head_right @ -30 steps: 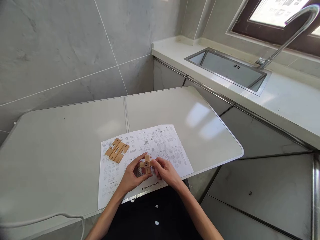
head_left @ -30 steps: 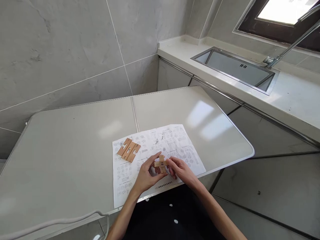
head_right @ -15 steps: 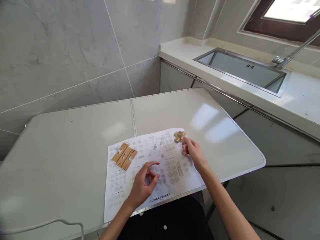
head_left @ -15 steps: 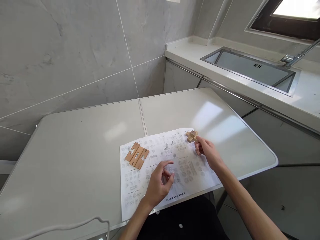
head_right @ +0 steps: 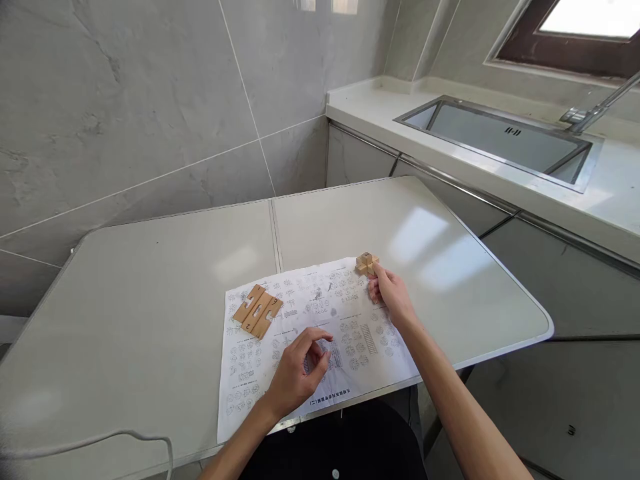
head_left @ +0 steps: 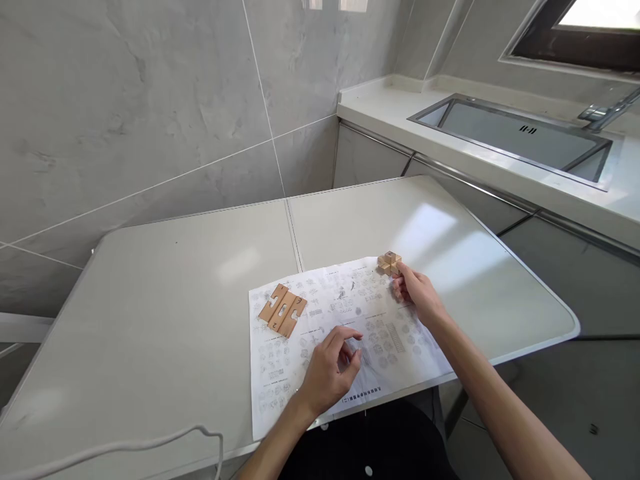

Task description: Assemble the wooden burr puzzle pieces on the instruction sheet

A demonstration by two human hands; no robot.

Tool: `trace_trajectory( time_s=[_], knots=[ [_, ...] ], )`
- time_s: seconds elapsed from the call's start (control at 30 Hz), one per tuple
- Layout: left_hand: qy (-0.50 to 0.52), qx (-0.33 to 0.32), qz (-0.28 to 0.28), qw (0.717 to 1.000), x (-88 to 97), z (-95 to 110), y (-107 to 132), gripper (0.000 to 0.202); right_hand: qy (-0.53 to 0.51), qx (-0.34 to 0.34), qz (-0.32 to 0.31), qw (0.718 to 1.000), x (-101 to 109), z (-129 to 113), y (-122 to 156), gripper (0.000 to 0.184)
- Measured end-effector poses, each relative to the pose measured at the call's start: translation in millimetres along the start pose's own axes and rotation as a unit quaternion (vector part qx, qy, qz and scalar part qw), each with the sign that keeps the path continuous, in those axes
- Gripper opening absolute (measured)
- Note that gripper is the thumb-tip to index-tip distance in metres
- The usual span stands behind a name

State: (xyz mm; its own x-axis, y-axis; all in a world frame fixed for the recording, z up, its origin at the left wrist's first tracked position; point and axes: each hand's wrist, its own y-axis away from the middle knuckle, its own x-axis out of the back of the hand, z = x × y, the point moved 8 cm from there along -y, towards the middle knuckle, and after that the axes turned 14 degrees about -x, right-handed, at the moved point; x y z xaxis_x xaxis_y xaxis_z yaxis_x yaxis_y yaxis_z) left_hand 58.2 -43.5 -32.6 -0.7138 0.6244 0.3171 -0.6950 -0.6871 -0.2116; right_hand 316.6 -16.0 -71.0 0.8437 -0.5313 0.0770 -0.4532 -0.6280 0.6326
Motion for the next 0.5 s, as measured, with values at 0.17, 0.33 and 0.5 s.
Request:
trace_trajectory(
  time_s=[0.17, 0.33, 0.5],
  knots=[
    [-0.011, 0.008, -0.003, 1.000, -2.3, 0.4, 0.3, 0.018, -0.013, -0.026, -0.018, 0.999, 0.3, 5.6, -3.8, 0.050],
    [-0.028, 0.023, -0.001, 0.999, -3.7, 0.5, 1.4, 0.017, -0.012, -0.001, -0.029, 1.000, -1.9, 8.3, -4.9, 0.053],
    [-0.042, 0.029, 0.009, 0.999, -4.5, 1.5, 1.7, 0.018, 0.005, 0.015, -0.014, 1.000, -1.7, 8.6, -4.1, 0.057]
  ],
)
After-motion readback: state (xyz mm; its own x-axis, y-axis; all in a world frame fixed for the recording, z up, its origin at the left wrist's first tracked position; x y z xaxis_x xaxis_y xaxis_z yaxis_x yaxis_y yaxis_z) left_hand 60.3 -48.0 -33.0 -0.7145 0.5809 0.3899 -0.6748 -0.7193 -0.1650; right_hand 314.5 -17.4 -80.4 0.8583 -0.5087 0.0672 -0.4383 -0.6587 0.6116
